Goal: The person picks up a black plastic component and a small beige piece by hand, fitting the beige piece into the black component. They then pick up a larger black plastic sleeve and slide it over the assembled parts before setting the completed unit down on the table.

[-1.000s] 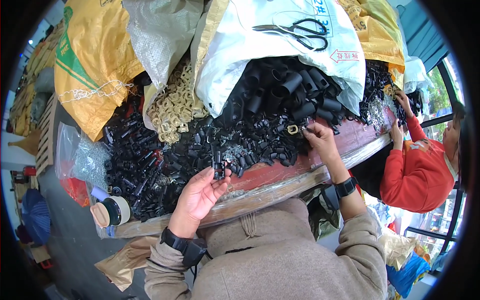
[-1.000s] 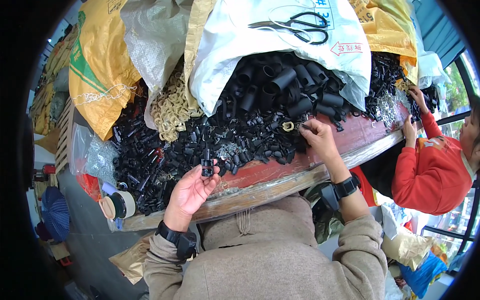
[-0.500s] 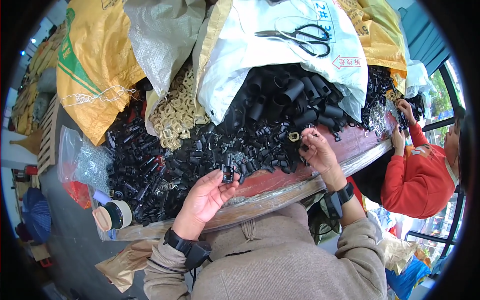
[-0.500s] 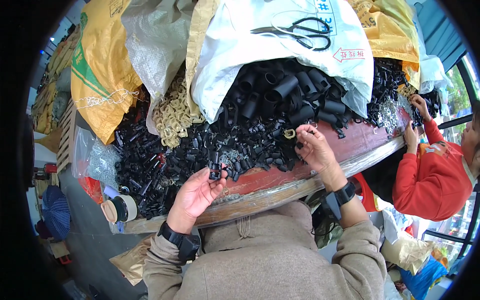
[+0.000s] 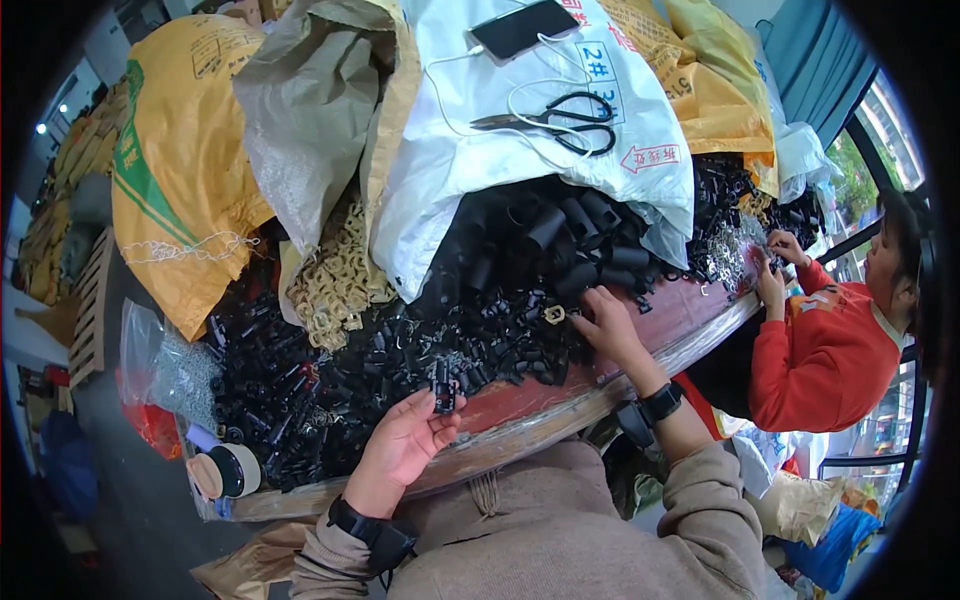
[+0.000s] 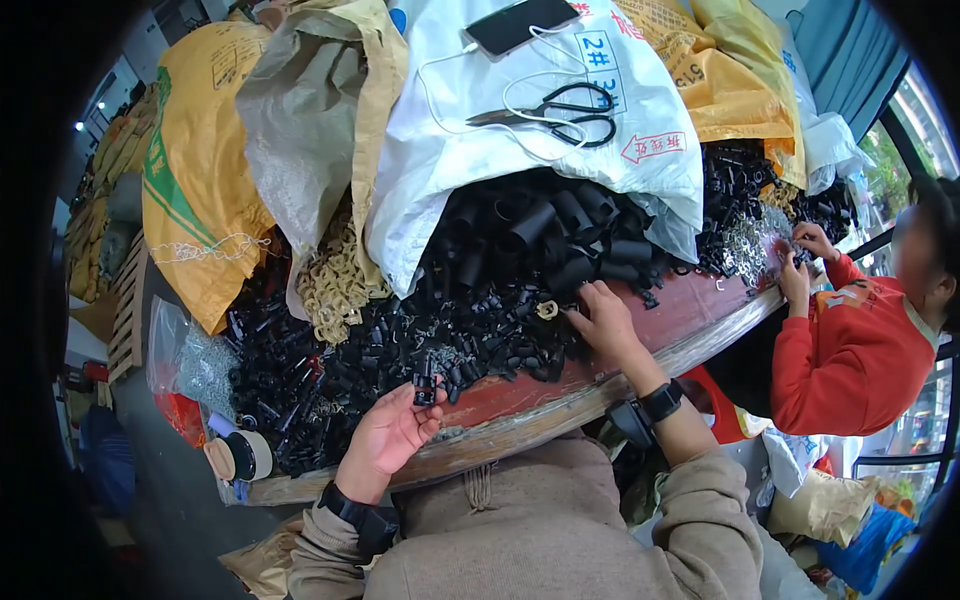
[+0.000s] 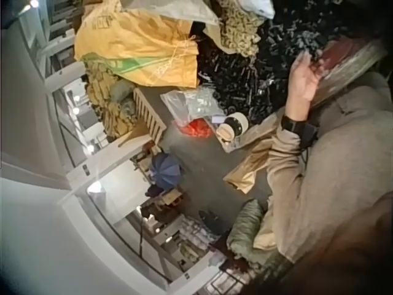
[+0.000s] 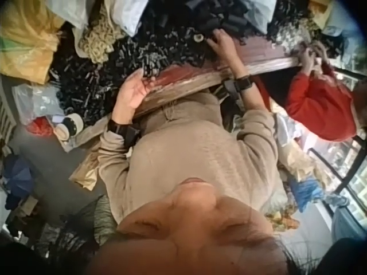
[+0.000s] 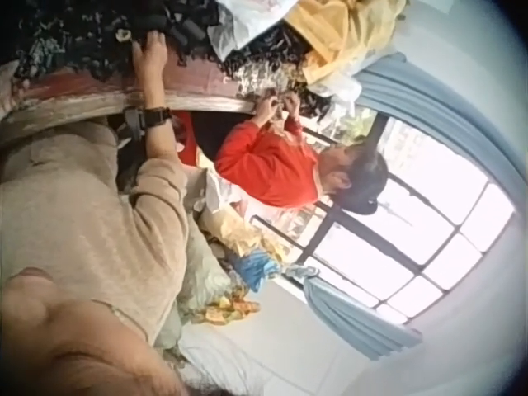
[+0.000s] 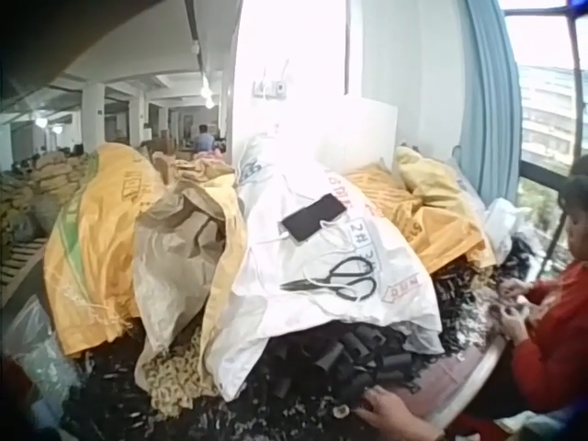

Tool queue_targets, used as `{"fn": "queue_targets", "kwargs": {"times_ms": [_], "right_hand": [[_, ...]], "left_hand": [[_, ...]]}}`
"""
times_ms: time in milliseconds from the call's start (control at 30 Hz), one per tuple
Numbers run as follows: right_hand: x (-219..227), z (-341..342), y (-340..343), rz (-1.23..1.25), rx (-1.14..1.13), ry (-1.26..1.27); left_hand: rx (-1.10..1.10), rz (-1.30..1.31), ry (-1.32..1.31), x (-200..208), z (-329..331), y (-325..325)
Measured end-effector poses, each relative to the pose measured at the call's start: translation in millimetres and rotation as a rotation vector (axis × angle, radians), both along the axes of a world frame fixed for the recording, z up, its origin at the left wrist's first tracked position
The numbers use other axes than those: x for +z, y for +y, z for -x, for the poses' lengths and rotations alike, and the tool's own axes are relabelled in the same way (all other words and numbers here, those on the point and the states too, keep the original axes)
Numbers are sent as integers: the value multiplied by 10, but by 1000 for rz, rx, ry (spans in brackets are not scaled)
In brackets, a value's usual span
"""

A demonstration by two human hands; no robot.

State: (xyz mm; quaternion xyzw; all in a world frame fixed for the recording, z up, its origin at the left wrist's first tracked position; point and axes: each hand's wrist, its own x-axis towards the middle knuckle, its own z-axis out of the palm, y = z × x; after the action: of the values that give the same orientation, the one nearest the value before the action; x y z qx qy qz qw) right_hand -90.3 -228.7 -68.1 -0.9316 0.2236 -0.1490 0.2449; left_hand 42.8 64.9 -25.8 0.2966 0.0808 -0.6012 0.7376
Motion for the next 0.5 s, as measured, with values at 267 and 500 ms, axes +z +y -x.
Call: {"fn": "queue_targets", "kwargs": {"times_ms": [267,500], "right_hand": [[-18,-8,-146,-115,74,-25],[-60,64,-133,-470,3,-141]], "left_hand": [[-3,-33,3,-10,-54,-127],[7,-60,-4,5,-57,-38]]}}
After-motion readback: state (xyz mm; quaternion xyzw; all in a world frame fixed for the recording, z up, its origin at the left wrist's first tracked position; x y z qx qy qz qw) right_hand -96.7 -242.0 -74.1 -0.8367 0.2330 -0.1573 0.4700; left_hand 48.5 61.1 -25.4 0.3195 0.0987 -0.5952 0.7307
